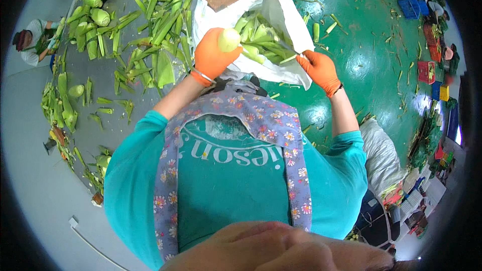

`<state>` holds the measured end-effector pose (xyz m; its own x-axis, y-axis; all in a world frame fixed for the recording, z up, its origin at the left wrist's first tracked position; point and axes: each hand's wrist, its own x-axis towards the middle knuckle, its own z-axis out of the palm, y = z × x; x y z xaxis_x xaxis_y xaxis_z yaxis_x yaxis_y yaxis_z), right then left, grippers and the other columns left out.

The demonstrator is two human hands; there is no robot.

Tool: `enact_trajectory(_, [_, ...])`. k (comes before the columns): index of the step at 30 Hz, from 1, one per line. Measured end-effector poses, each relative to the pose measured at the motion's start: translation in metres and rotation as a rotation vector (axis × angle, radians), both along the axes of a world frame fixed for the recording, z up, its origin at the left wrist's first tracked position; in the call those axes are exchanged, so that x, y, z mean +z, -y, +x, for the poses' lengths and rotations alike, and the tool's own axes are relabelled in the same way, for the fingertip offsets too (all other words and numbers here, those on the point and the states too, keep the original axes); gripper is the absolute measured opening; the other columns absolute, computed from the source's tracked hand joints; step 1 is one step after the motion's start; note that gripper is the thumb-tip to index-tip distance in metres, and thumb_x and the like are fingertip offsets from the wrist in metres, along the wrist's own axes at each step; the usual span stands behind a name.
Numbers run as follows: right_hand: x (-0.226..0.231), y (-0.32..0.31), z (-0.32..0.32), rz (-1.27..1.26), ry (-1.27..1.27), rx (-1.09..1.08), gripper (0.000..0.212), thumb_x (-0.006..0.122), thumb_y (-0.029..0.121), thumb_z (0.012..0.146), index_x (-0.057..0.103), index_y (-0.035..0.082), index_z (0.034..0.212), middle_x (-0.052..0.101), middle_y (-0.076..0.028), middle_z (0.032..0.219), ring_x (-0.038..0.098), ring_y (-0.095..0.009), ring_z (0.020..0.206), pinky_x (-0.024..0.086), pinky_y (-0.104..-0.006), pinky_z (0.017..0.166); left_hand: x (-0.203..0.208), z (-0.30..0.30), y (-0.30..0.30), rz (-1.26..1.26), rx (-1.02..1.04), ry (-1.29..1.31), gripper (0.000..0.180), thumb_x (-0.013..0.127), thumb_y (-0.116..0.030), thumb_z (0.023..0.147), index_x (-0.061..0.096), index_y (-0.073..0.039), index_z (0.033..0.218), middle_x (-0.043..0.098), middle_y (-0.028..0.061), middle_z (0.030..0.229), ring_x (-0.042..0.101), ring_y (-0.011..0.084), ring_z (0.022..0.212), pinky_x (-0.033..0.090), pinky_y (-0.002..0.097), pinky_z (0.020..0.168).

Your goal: The person husks corn by hand and trims the ends using a knife, placing the cleaned corn into a white bag and a plastic crate.

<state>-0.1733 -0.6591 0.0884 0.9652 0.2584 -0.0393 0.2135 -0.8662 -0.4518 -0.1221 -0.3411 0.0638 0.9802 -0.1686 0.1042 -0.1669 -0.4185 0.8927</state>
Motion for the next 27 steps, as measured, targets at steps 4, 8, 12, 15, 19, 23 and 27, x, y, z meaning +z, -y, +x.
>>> enact_trajectory(4, [0.029,-0.058,0.009,0.308,-0.035,-0.104,0.028,0.065,0.033,0.093,0.069,0.005,0.097,0.065,-0.019,0.076,0.064,-0.037,0.069,0.048,-0.0428,0.06,0.013,0.008,0.012,0.16,-0.02,0.076,0.046,0.083,-0.029,0.071,0.062,-0.004,0.103,0.064,0.0151,0.102,0.064,0.0343,0.092,0.052,0.0404,0.08])
enact_trajectory(8, [0.024,-0.089,0.015,0.353,0.092,-0.032,0.027,0.065,0.032,0.092,0.068,0.006,0.094,0.066,-0.019,0.077,0.064,-0.037,0.069,0.048,-0.0436,0.06,0.018,0.003,0.022,0.086,-0.047,0.087,0.045,0.083,-0.028,0.071,0.062,-0.005,0.104,0.063,0.0149,0.104,0.064,0.0342,0.094,0.052,0.0401,0.081])
enact_trajectory(12, [-0.03,-0.003,-0.006,-0.151,-0.073,-0.047,0.031,0.063,0.039,0.091,0.069,0.01,0.09,0.065,-0.016,0.07,0.065,-0.038,0.07,0.05,-0.0486,0.062,0.006,0.007,0.011,0.114,-0.001,0.243,0.046,0.084,-0.026,0.071,0.063,-0.005,0.107,0.063,0.0149,0.107,0.064,0.0339,0.097,0.052,0.0392,0.083])
enact_trajectory(15, [-0.035,0.003,-0.017,0.161,-0.087,-0.094,0.032,0.062,0.038,0.095,0.072,0.008,0.094,0.067,-0.007,0.071,0.062,-0.02,0.062,0.047,-0.0343,0.057,0.003,0.004,0.006,0.016,0.005,0.203,0.046,0.084,-0.023,0.072,0.063,-0.004,0.109,0.064,0.0132,0.108,0.064,0.0298,0.098,0.052,0.0378,0.084])
enact_trajectory(19, [-0.063,-0.051,-0.001,1.006,-0.387,-0.35,0.041,0.059,0.039,0.099,0.067,0.004,0.118,0.067,0.0,0.089,0.056,-0.007,0.066,0.042,-0.0226,0.057,0.024,0.006,0.023,-0.512,-0.019,-0.247,0.04,0.081,-0.019,0.08,0.063,-0.004,0.112,0.066,0.0077,0.107,0.064,0.0197,0.097,0.052,0.034,0.084])
enact_trajectory(23, [-0.07,-0.091,-0.003,1.611,-0.781,-0.24,0.059,0.063,0.043,0.094,0.054,-0.002,0.131,0.065,-0.006,0.092,0.049,-0.009,0.054,0.036,-0.0194,0.048,0.022,0.012,0.036,-0.908,0.002,-0.458,0.036,0.073,-0.02,0.089,0.063,-0.003,0.119,0.066,0.0055,0.109,0.063,0.0157,0.099,0.051,0.0313,0.086])
enact_trajectory(27, [-0.07,-0.099,0.0,1.653,-0.772,-0.105,0.05,0.062,0.036,0.094,0.053,0.002,0.13,0.061,-0.003,0.089,0.048,-0.006,0.057,0.036,-0.0197,0.049,0.007,0.017,0.011,-0.556,0.145,-0.019,0.072,0.078,-0.023,0.083,0.045,-0.001,0.143,0.055,0.0146,0.133,0.054,0.0216,0.123,0.046,0.0354,0.101])
